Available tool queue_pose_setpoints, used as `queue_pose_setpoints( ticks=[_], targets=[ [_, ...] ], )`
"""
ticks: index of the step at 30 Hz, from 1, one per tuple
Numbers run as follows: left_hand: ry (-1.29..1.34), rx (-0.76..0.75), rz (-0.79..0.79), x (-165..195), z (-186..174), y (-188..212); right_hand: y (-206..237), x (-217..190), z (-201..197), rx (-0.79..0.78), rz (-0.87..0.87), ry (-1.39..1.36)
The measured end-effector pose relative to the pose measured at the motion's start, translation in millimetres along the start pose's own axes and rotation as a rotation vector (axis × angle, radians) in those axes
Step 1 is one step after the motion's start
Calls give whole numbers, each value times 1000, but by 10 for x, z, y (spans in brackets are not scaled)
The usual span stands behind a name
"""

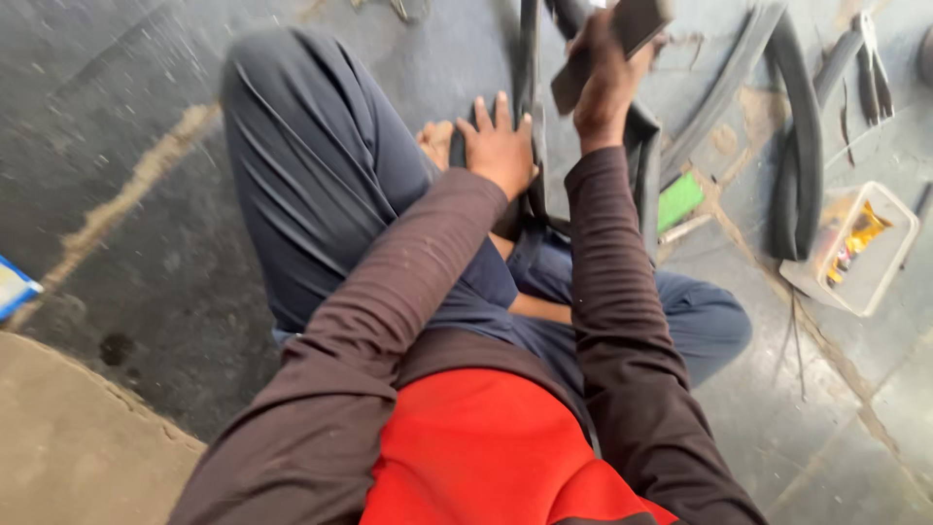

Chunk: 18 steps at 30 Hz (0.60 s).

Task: The person sits on the floor and repairs a bicycle inner tube by applying glue, attaching a patch, and using a hammer to secure it. They then use a tool to manipulate the tube valve and inspect the tube before placing it on the floor.

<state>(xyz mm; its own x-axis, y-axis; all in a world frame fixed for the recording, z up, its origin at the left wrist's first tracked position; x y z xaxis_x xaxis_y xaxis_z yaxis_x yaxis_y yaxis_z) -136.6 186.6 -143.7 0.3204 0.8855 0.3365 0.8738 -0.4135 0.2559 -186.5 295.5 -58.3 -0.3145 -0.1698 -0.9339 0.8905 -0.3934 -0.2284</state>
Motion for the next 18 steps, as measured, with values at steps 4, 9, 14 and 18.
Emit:
queue_pose_setpoints(
  ticks=[4,9,14,18],
  targets=[
    [-25,-18,13,26,53,29,116,88,26,83,135,-76],
    [-66,-185,92,109,246,118,118,163,2,34,159,-77],
    [-56,-104,63,128,325,211,44,133,-22,-53,126,-103],
    [-54,-62,82,143,343,160,86,170,-31,2,145,-75]
  ],
)
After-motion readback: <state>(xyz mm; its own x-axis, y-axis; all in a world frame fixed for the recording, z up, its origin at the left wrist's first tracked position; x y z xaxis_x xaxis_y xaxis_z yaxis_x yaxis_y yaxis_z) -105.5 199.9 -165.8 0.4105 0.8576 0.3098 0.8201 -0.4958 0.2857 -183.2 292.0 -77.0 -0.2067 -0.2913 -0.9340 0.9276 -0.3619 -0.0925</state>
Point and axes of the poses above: each hand's wrist, its own y-axis away from the middle knuckle, its own z-axis out of the palm, x = y × z, the point moved 5 cm from there along -y, towards the middle knuckle, and after that the axes turned 2 degrees about x, right-handed, at the moved point
